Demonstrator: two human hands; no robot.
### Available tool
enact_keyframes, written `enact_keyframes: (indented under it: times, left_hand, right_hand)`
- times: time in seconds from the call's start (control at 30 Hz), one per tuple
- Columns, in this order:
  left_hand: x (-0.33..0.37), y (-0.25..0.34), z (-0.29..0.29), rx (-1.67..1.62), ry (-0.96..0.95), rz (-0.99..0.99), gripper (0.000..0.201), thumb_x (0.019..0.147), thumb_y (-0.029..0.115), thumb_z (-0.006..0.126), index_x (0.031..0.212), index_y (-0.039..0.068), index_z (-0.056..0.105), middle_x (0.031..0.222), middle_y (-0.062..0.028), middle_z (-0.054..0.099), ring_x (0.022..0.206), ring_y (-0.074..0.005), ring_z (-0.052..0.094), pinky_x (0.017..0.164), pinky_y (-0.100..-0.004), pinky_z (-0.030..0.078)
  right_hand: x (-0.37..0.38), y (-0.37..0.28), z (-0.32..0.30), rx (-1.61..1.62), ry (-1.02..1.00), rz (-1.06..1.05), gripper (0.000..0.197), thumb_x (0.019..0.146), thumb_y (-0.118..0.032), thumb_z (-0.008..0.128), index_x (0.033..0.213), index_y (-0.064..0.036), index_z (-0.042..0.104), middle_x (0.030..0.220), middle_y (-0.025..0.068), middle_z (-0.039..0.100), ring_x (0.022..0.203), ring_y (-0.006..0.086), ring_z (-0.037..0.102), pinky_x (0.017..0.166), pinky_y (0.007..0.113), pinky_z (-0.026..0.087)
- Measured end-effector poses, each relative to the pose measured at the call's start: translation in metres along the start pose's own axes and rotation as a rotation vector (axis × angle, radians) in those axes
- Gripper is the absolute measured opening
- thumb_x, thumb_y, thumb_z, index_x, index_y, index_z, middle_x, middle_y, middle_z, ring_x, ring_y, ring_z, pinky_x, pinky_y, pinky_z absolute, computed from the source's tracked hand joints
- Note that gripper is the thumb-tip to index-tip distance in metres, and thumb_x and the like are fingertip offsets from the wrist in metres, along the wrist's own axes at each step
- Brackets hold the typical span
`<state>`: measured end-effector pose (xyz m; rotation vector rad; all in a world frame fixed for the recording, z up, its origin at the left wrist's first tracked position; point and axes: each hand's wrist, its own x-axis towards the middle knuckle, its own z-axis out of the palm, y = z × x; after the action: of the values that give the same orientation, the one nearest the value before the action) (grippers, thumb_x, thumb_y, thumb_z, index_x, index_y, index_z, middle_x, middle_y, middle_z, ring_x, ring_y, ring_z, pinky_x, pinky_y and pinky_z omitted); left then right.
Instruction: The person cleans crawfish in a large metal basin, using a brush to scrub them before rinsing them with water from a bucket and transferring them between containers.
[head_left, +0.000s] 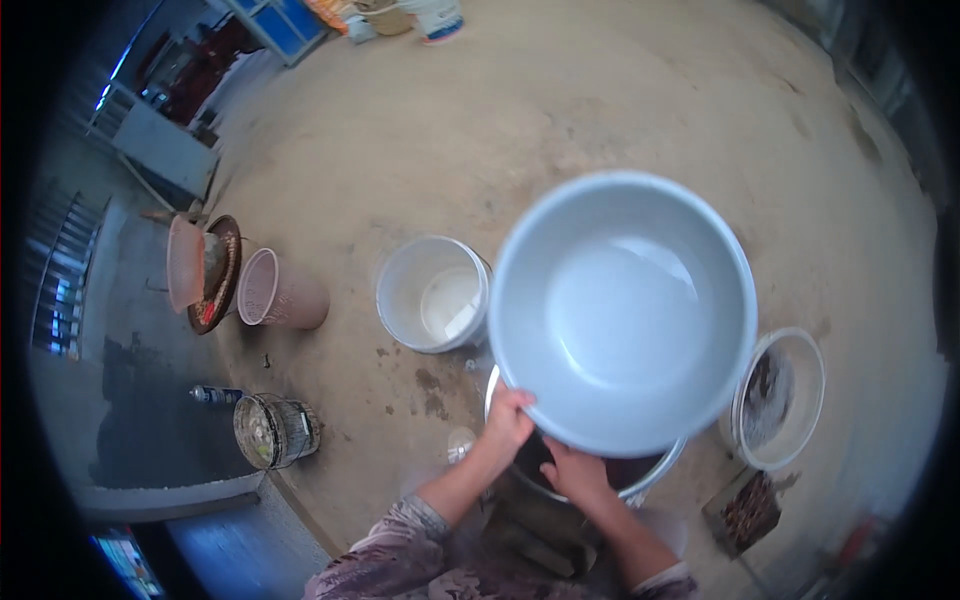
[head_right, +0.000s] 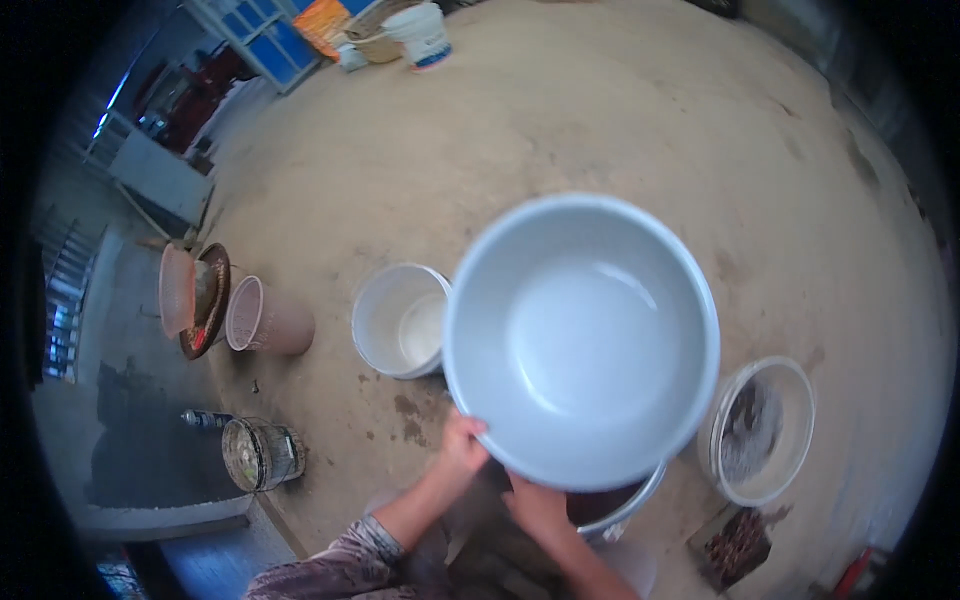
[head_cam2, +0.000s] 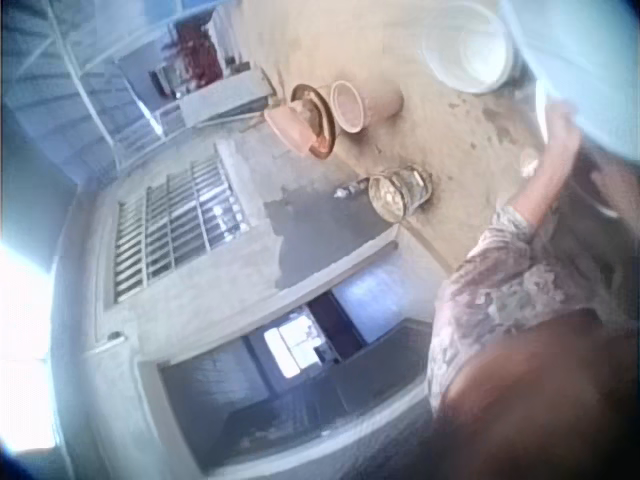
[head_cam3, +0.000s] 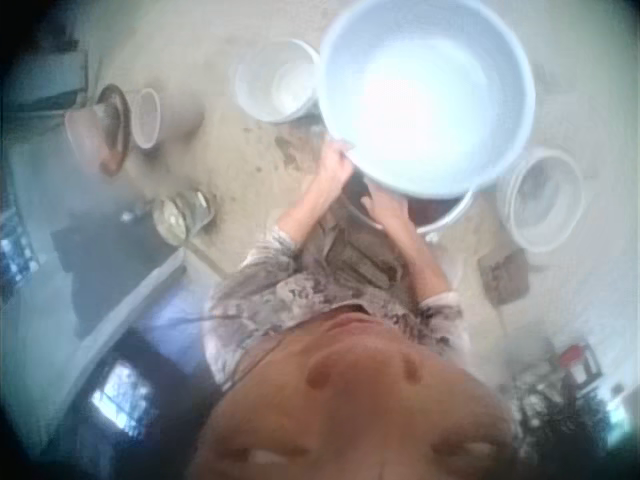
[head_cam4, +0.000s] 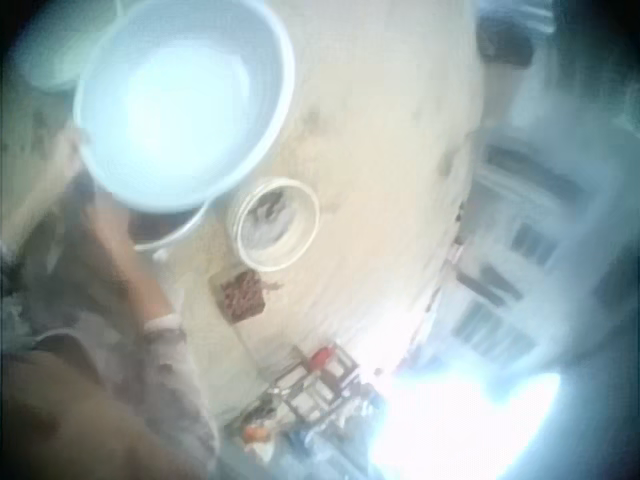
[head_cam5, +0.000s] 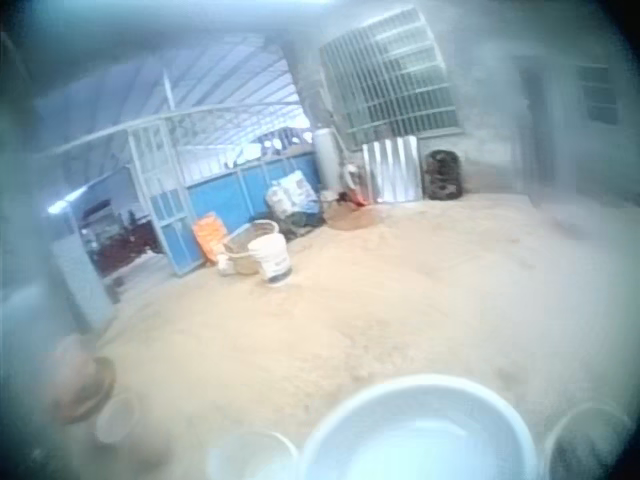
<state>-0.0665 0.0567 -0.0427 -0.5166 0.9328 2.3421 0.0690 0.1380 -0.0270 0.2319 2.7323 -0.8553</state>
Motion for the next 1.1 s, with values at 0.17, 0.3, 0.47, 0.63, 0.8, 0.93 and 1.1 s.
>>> enact_keyframes:
  times: [0.17, 0.3, 0.47, 0.63, 0.8, 0.93, 1.1]
  left_hand:
    - [-0.063, -0.017, -0.075, -0.051, 0.167, -0.213, 0.059, 0.055, -0.001, 0.046, 0.113, 0.000, 0.041, 0.097, -0.0130, 0.053, 0.089, -0.0271, 0.053, 0.081, -0.0412, 0.044]
    - [-0.162, 0.068, -0.025, -0.137, 0.153, -0.219, 0.057, 0.056, 0.002, 0.046, 0.112, -0.006, 0.039, 0.103, -0.0191, 0.051, 0.099, -0.0325, 0.049, 0.089, -0.0458, 0.038]
    - [-0.258, 0.213, 0.038, -0.180, 0.266, 0.064, 0.054, 0.059, 0.002, 0.046, 0.111, -0.004, 0.040, 0.107, -0.0174, 0.049, 0.100, -0.0321, 0.047, 0.092, -0.0452, 0.036]
    - [-0.350, 0.279, 0.021, -0.307, 0.552, 0.487, 0.045, 0.060, -0.001, 0.044, 0.105, -0.001, 0.042, 0.101, -0.0143, 0.048, 0.099, -0.0288, 0.047, 0.088, -0.0415, 0.041]
    - [-0.392, 0.308, -0.068, -0.467, 0.817, 0.563, 0.022, 0.060, 0.004, 0.047, 0.081, 0.005, 0.041, 0.074, -0.0054, 0.044, 0.064, -0.0182, 0.042, 0.055, -0.0292, 0.037]
    - [-0.391, 0.343, -0.085, -0.572, 0.825, 0.666, 0.024, 0.058, 0.001, 0.048, 0.082, 0.004, 0.044, 0.078, -0.0063, 0.048, 0.061, -0.0186, 0.048, 0.054, -0.0310, 0.044]
    - [-0.382, 0.426, -0.111, -0.607, 0.832, 0.624, 0.021, 0.057, 0.000, 0.049, 0.077, 0.004, 0.044, 0.071, -0.0046, 0.047, 0.053, -0.0164, 0.042, 0.051, -0.0278, 0.042]
  right_hand:
    - [-0.066, 0.026, 0.046, 0.276, 0.237, -0.116, 0.040, 0.074, -0.020, 0.054, 0.111, -0.0065, 0.048, 0.100, 0.0161, 0.054, 0.093, 0.0294, 0.052, 0.077, 0.038, 0.044]
    - [-0.167, 0.052, 0.031, 0.521, 0.177, 0.085, 0.036, 0.075, -0.014, 0.053, 0.109, -0.0046, 0.049, 0.091, 0.0150, 0.058, 0.083, 0.0271, 0.057, 0.072, 0.035, 0.046]
    - [-0.209, 0.091, -0.074, 0.400, 0.006, 0.389, 0.035, 0.077, -0.022, 0.044, 0.108, -0.0080, 0.052, 0.095, 0.0245, 0.056, 0.087, 0.0296, 0.056, 0.080, 0.040, 0.041]
    - [-0.145, 0.092, -0.211, 0.852, 0.025, 0.448, 0.024, 0.076, -0.004, 0.047, 0.100, -0.0009, 0.051, 0.068, 0.0081, 0.056, 0.049, 0.0135, 0.054, 0.044, 0.025, 0.044]
    - [-0.139, 0.016, -0.299, 1.120, 0.081, 0.567, 0.022, 0.077, -0.005, 0.048, 0.098, -0.0015, 0.049, 0.064, 0.0085, 0.055, 0.049, 0.0149, 0.052, 0.042, 0.024, 0.043]
    - [-0.150, 0.084, -0.252, 0.206, -0.004, 0.335, 0.025, 0.077, -0.019, 0.044, 0.089, -0.0033, 0.060, 0.091, 0.0202, 0.057, 0.083, 0.0322, 0.055, 0.074, 0.043, 0.040]
    - [-0.087, -0.100, -0.273, 0.196, -0.327, 0.290, 0.013, 0.078, -0.016, 0.050, 0.077, -0.0046, 0.057, 0.067, 0.0106, 0.056, 0.057, 0.0175, 0.054, 0.056, 0.027, 0.043]
